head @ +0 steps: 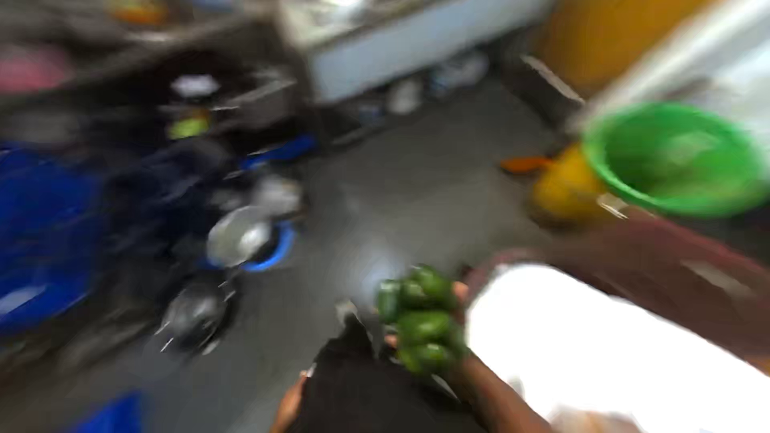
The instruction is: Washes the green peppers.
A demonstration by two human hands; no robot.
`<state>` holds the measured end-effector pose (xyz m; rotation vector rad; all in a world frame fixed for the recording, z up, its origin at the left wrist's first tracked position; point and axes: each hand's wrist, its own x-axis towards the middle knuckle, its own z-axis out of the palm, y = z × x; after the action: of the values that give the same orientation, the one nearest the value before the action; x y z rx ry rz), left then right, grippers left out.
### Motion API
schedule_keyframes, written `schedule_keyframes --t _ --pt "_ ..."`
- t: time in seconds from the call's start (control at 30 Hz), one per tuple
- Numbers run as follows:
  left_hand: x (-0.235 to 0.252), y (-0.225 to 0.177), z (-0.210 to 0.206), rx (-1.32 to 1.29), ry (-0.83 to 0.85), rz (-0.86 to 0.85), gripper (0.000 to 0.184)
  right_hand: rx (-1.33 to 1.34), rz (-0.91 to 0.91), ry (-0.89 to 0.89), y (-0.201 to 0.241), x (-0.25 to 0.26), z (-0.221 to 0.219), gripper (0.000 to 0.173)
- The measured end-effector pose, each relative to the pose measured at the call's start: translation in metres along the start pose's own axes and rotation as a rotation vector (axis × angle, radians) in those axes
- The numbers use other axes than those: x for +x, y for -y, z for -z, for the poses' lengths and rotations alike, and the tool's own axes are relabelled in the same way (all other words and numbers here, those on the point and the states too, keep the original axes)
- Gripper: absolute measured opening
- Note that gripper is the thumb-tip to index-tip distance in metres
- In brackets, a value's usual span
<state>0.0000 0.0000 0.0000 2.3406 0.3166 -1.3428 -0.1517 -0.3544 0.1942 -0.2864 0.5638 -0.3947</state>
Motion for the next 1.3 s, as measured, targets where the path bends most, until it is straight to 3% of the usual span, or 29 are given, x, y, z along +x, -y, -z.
schedule_keyframes --t 0.07,0.13,0.33,0.47,0.53,0.63,0.73,0.8,0.87,0.97,1.1,1.2,1.3 --pt "0.036 -0.048 0.012 0.122 0.057 -0.024 0.064 0.182 -0.005 0.178 -0.012 0.031 0.045 0.074" --pt "0.075 -0.107 0.021 0.152 0.087 -0.062 0.067 0.311 0.046 0.232 -0.007 0.058 0.057 0.077" --pt "0.160 -0.289 0.054 0.265 0.240 -0.242 0.066 0.255 0.413 -0.107 0.030 0.104 0.041 0.085" --pt "0.266 -0.347 0.064 0.560 0.311 -0.186 0.063 0.464 0.595 -0.245 0.048 0.125 0.034 0.092" --pt "0.253 -0.393 0.074 0.598 0.280 -0.148 0.057 0.582 0.648 -0.186 0.058 0.143 0.039 0.093" --pt "0.208 -0.492 0.068 0.659 0.373 -0.083 0.052 0.641 0.742 -0.196 0.095 0.174 0.048 0.091" --pt "0.233 -0.555 0.051 0.629 0.464 -0.042 0.060 0.606 0.794 -0.283 0.137 0.217 0.071 0.080" --pt "0.259 -0.607 0.033 0.600 0.441 -0.065 0.067 0.506 0.736 -0.376 0.181 0.264 0.093 0.079" --pt "0.265 -0.672 0.018 0.538 0.349 -0.113 0.071 0.476 0.637 -0.255 0.249 0.327 0.093 0.086" --pt "0.262 -0.776 0.006 0.391 0.243 -0.201 0.073 0.484 0.453 -0.037 0.375 0.437 0.050 0.098" --pt "0.275 -0.867 -0.012 0.185 0.191 -0.259 0.071 0.249 0.362 0.106 0.524 0.583 -0.019 0.093" --pt "0.289 -0.924 -0.032 0.116 0.254 -0.251 0.070 0.229 0.283 0.226 0.598 0.691 -0.062 0.091" --pt "0.319 -0.983 -0.046 -0.026 0.290 -0.234 0.073 0.200 0.212 0.302 0.636 0.780 -0.098 0.091"
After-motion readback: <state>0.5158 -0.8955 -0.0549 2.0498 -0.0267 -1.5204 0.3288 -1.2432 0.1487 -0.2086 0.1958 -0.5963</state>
